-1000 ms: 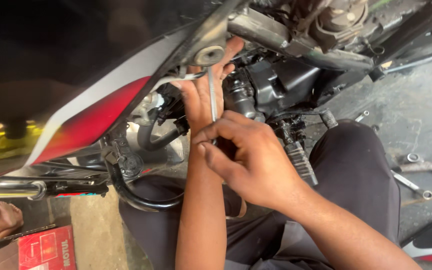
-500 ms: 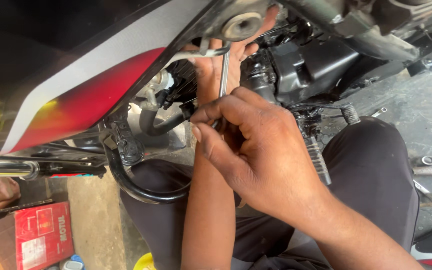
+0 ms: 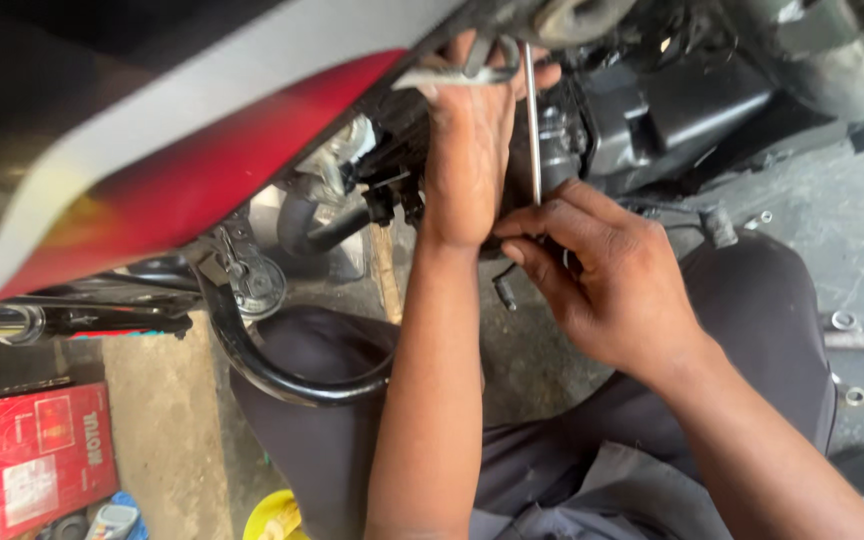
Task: The person works on the internal components of a motorcycle using a wrench and a screwdriver to loosen and tighten various parts near the engine block.
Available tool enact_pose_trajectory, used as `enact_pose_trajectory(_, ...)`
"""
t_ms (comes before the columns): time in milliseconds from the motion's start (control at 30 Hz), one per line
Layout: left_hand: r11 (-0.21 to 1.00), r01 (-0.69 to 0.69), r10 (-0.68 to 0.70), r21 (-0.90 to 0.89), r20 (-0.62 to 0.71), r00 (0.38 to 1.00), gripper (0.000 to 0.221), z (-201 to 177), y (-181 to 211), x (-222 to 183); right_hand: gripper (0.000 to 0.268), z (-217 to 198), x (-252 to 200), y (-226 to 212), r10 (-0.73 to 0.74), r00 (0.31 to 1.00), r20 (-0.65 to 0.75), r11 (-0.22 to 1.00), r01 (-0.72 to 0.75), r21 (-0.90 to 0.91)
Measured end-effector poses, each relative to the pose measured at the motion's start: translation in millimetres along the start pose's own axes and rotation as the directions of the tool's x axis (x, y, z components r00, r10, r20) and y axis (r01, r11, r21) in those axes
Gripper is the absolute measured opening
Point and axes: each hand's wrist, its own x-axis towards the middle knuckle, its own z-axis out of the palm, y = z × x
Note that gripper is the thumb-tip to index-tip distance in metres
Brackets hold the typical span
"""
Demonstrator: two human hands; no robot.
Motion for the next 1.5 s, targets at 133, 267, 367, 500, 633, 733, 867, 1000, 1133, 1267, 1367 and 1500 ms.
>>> enact_pose_trajectory(133, 1.000, -0.025, 0.025, -0.015, 0.007, 1.000, 0.086, 2, 3, 2, 0.014, -8, 0, -21, -0.062, 0.998, 0.023, 0.998, 0.062, 0.027)
enact_pose_trajectory(267, 0.997, 0.001, -0.003, -0.075, -0.028, 1.000, 0.090, 3, -4, 3, 0.015, -14, 4, -46, -0.010, 0.999, 0.036, 0.996, 0.006, 0.091)
enact_pose_trajectory(367, 1.000, -0.016, 0.016, -0.009, -0.018, 1.000, 0.093, -2, -8, 8, 0.014, -18, 10, -67, -0.020, 1.000, -0.006, 0.986, 0.021, 0.164)
enact_pose_trajectory(500, 1.000, 0.010, -0.011, -0.027, -0.020, 1.000, 0.091, -3, -8, 2, 0.013, -19, 20, -85, -0.096, 0.995, -0.037, 0.978, 0.101, 0.182)
enact_pose_trajectory(633, 1.000, 0.015, -0.016, -0.021, -0.018, 1.000, 0.089, 8, 11, 4, 0.017, -8, 31, -95, -0.052, 0.998, -0.046, 0.960, 0.063, 0.273)
enact_pose_trajectory(733, 1.000, 0.021, -0.021, -0.012, -0.017, 1.000, 0.088, 9, 4, -3, 0.019, 2, 35, -96, -0.056, 0.995, -0.078, 0.968, 0.073, 0.239)
enact_pose_trajectory(867, 0.999, 0.036, -0.036, -0.012, 0.007, 0.999, 0.086, 17, 2, -8, 0.018, 10, 34, -95, -0.163, 0.974, -0.159, 0.968, 0.189, 0.167)
enact_pose_trajectory(1000, 0.999, 0.032, -0.031, -0.008, 0.020, 0.999, 0.084, 19, 4, -9, 0.020, 19, 32, -92, -0.196, 0.959, -0.205, 0.971, 0.219, 0.099)
enact_pose_trajectory(1133, 1.000, 0.027, -0.027, -0.005, 0.044, 0.999, 0.082, 20, 16, -6, 0.022, 19, 27, -77, -0.229, 0.953, -0.196, 0.971, 0.239, 0.030)
enact_pose_trajectory(1267, 1.000, 0.000, 0.000, 0.016, 0.055, 0.998, 0.080, 16, 23, 0, 0.018, 18, 21, -61, -0.154, 0.979, -0.131, 0.982, 0.166, 0.087)
enact_pose_trajectory(1367, 1.000, 0.019, -0.018, -0.005, 0.071, 0.997, 0.079, 24, 11, -3, 0.015, 18, 11, -49, -0.132, 0.982, -0.132, 0.976, 0.152, 0.154)
enact_pose_trajectory(1500, 1.000, 0.019, -0.018, -0.006, 0.119, 0.993, 0.077, 26, 20, 6, 0.012, 15, 6, -29, -0.127, 0.989, -0.082, 0.988, 0.133, 0.076)
